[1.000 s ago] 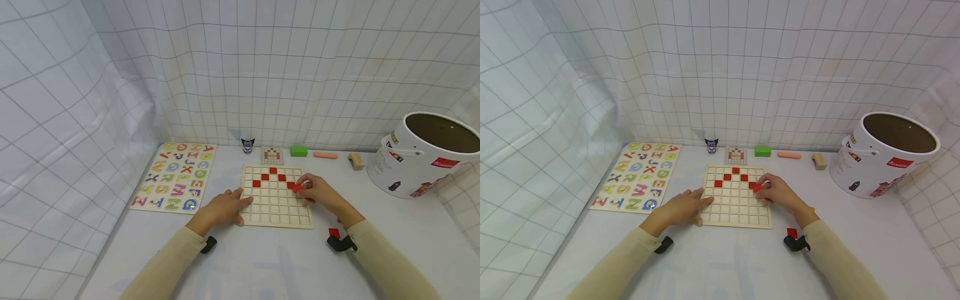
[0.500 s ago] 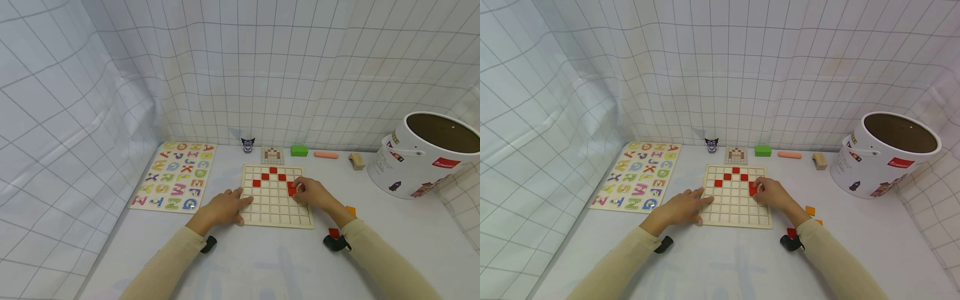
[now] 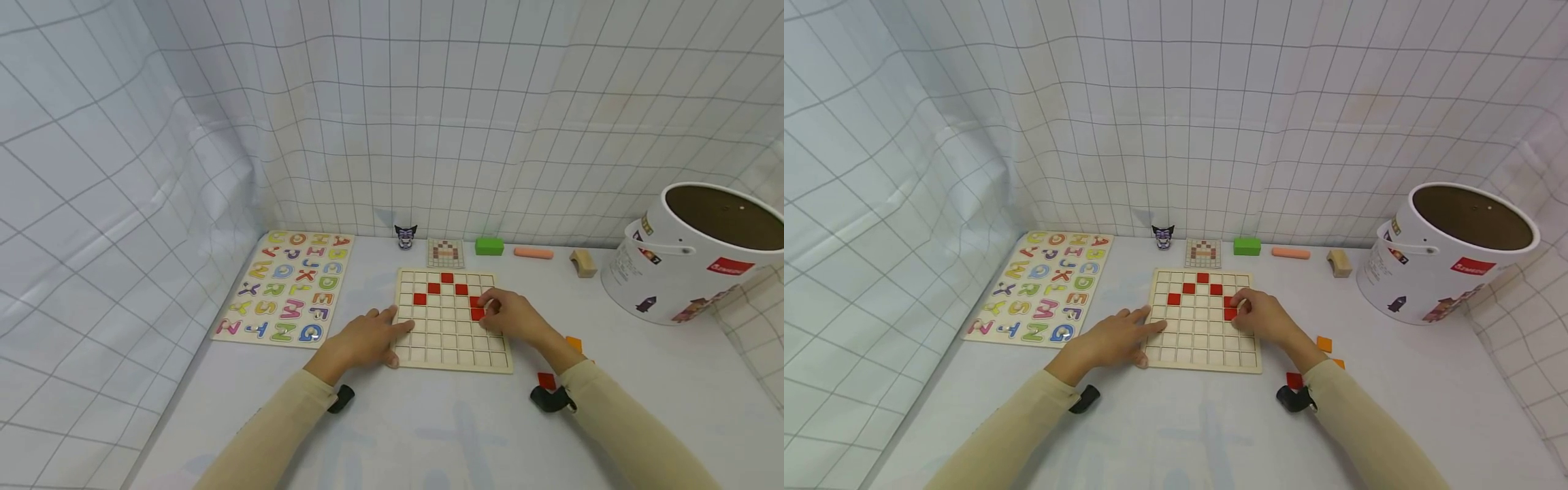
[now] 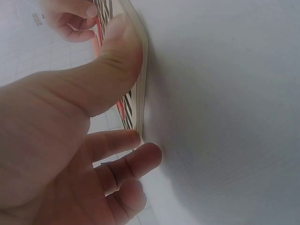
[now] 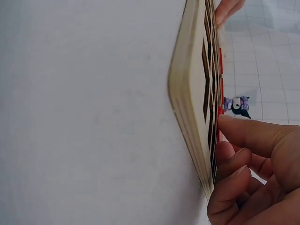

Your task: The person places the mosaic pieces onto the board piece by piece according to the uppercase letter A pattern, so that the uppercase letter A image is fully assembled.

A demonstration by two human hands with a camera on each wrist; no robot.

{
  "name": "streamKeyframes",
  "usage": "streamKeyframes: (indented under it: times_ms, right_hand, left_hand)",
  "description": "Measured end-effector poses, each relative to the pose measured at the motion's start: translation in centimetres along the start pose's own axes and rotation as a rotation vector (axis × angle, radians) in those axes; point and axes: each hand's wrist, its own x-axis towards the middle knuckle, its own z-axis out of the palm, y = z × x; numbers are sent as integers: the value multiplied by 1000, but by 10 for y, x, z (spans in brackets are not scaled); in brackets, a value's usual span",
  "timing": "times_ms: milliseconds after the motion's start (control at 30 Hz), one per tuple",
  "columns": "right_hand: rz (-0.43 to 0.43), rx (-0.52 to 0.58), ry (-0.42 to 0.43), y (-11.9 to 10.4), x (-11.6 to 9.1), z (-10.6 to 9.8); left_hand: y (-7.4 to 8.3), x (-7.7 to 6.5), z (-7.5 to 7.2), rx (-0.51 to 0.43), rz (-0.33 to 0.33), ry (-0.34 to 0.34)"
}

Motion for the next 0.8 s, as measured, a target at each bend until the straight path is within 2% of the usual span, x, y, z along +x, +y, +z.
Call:
streamKeyframes:
  times_ms: [167,267,400,567,667,800]
  right_hand:
    - [-25,7,30,5,-19,-20]
    - [-25,53,17,12,-45,-39]
    - [-12,113,-14,30,-86,-62]
    - [33,142,3,65,-125,-75]
    - [69,142,10,80,-137,-78]
    - [109,131,-15,90,-142,-77]
  left_hand:
    - [1,0,-1,-9,-4,-3]
    - [1,0,-2,-11,-5,-7]
    - [2,-1,-3,-12,-13,-17]
    - [2,-3,-5,-16,-32,-24]
    - [3,-4,-7,-17,-35,-21]
    - [5,-3,-7,-31,-20,-27]
